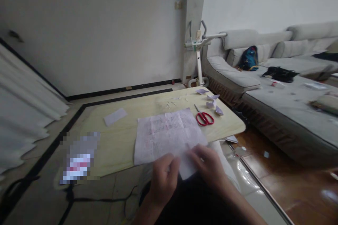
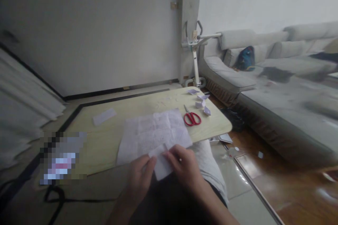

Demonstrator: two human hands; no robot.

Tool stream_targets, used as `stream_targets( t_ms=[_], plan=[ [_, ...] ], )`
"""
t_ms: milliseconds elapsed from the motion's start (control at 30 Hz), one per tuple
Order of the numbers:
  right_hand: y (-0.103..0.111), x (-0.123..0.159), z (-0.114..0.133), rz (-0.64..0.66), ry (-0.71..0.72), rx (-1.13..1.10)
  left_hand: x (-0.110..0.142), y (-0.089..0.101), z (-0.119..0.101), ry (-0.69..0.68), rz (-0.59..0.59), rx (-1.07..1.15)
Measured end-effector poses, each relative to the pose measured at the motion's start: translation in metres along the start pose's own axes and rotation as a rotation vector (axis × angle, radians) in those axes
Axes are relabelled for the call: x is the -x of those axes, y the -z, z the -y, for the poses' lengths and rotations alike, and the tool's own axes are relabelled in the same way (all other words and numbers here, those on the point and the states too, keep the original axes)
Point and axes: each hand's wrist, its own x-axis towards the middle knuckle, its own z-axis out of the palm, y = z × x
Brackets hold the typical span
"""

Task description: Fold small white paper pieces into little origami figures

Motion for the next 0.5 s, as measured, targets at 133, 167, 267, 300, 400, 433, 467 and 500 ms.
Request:
stream_targets(
  t_ms=[133,167,267,300,400,433,467,500],
  plan=[
    [0.008,-0.004,-0.004,0.006,-0.020,-0.020,-0.021,0.028,0.014,0.033,0.193,-0.141],
    [0.010,-0.004,-0.006,0.019,-0.054,-0.007,-0.030,0.047,0.022,0.059,0.154,-0.179],
    [0.013,-0.005,-0.010,0.002,-0.090,-0.001,-0.059,0.130,0.058,0.240,-0.064,-0.362],
    [0.012,-0.004,-0.011,0.001,-0.090,-0.007,-0.066,0.162,0.072,0.311,-0.149,-0.435],
    [0.007,-0.003,-0.010,0.032,-0.078,-0.024,-0.076,0.245,0.120,0.552,-0.278,-0.618],
    [0.005,-0.003,-0.010,0.049,-0.071,-0.024,-0.075,0.265,0.135,0.629,-0.268,-0.649],
    [0.002,-0.003,-0.009,0.067,-0.063,-0.021,-0.072,0.279,0.149,0.694,-0.251,-0.667],
    [0.001,-0.003,-0.009,0.083,-0.055,-0.017,-0.067,0.289,0.162,0.740,-0.234,-0.674]
  ],
)
